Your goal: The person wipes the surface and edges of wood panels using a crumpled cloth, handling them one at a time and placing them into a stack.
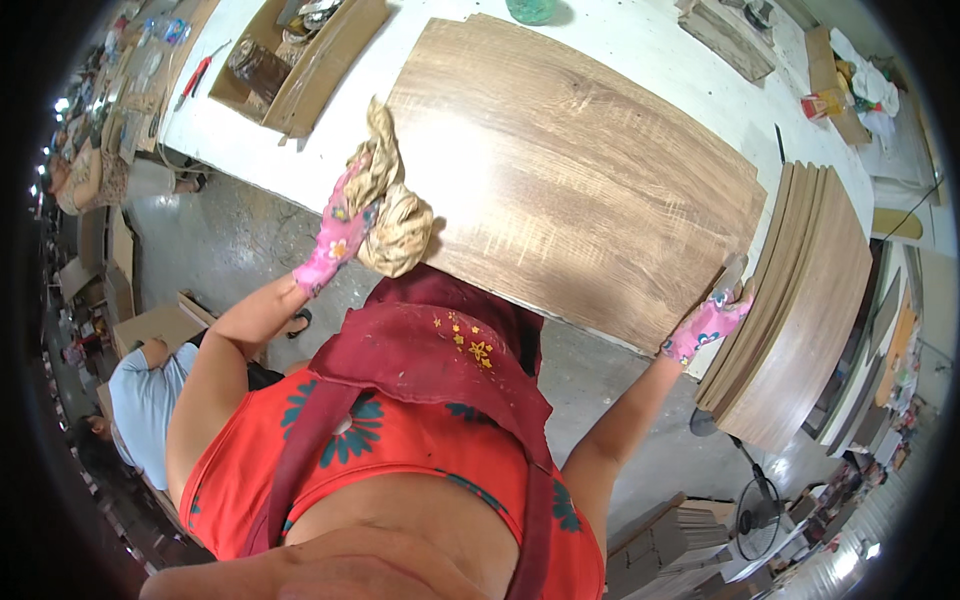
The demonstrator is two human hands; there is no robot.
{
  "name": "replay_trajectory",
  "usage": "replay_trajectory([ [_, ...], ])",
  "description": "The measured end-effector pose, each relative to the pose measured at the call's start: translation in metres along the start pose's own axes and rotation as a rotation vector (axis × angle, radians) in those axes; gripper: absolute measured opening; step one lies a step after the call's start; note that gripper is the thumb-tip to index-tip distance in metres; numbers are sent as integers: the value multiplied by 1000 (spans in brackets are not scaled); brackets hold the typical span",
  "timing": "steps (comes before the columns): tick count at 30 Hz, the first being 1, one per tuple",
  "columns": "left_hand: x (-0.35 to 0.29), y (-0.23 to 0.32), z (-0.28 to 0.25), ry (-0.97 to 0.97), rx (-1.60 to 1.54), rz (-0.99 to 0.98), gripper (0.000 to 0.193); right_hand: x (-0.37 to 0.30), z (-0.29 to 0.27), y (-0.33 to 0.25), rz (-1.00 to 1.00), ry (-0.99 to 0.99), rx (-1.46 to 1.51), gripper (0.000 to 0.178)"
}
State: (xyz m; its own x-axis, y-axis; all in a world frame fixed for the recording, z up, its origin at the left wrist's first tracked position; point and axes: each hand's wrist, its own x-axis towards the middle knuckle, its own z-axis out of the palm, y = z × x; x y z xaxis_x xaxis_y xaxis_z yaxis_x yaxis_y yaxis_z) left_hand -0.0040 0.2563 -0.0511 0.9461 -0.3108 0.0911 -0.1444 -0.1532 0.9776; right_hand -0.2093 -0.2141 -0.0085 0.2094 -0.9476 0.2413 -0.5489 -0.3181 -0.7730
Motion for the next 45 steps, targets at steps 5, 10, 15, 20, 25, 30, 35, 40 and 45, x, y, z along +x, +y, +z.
replay_trajectory([
  [5,65,4,-1,-205,564,280,47,1,7,5,-40,-35,122,42],
  [10,204,4,42,-136,671,257,41,12,8,26,-74,-47,100,43],
  [15,293,-34,51,-193,537,321,42,13,0,7,81,-56,185,49],
  [20,350,-56,46,-256,501,371,43,19,4,13,64,-7,361,48],
  [25,323,-25,101,-365,601,409,44,22,5,27,-69,75,302,45],
  [30,280,25,244,-517,387,554,39,22,4,32,81,81,532,43],
  [35,260,56,408,-720,258,673,35,26,9,40,141,198,725,39],
  [40,184,90,496,-856,403,846,33,28,10,44,144,336,806,37],
  [45,146,68,496,-1159,67,1055,37,32,-3,33,267,513,1019,40],
])
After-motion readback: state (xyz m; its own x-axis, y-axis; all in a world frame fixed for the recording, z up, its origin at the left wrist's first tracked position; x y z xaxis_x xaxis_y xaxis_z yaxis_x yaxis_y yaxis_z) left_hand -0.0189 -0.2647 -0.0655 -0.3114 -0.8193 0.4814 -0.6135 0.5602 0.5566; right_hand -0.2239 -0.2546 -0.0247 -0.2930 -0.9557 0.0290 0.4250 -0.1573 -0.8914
